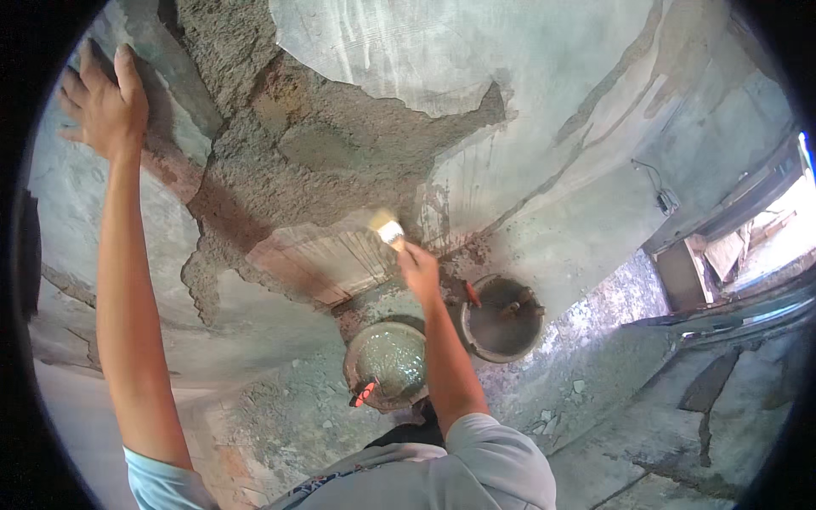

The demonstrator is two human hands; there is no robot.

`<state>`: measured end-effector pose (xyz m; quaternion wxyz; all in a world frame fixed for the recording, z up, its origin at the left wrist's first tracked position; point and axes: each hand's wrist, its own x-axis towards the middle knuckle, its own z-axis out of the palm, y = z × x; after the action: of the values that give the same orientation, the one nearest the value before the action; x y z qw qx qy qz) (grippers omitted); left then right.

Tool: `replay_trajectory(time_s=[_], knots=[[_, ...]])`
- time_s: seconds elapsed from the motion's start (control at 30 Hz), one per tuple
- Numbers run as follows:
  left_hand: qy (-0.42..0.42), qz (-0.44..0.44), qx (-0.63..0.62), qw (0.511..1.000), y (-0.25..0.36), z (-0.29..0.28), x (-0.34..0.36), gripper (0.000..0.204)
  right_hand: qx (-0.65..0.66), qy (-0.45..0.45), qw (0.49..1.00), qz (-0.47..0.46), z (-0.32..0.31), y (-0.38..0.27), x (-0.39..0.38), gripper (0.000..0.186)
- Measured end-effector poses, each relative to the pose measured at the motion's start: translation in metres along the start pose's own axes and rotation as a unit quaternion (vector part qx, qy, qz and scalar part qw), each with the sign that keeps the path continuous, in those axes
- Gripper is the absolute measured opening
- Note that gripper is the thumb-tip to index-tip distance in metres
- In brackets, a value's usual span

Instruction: The person dips a paintbrush into a container of liquid and applies the liquid onto a damaged wall surface repeatedly using the brush.

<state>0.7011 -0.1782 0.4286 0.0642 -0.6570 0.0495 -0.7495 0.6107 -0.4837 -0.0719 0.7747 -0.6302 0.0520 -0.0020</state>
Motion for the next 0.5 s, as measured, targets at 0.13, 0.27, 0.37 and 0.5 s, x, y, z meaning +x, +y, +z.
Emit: replay_trajectory(time_s=[0.13,0.27,0.37,0.5], knots=[[0.008,-0.004,-0.02,1.0,0.01,0.009,-0.005,0.079,0.029,0.047,0.998,0.013,-0.061,0.115,0.015,0.027],[0.01,0.001,-0.011,1.0,0.005,0.011,-0.001,0.08,-0.032,0.106,0.985,0.135,-0.08,0.169,0.02,0.028],[0.013,0.004,-0.009,1.0,0.004,0.012,-0.003,0.081,-0.166,0.146,0.963,0.154,-0.073,0.179,0.014,0.029],[0.006,0.012,0.002,1.0,-0.004,0.007,-0.005,0.081,-0.238,0.245,0.937,0.072,-0.02,0.169,-0.001,0.034]])
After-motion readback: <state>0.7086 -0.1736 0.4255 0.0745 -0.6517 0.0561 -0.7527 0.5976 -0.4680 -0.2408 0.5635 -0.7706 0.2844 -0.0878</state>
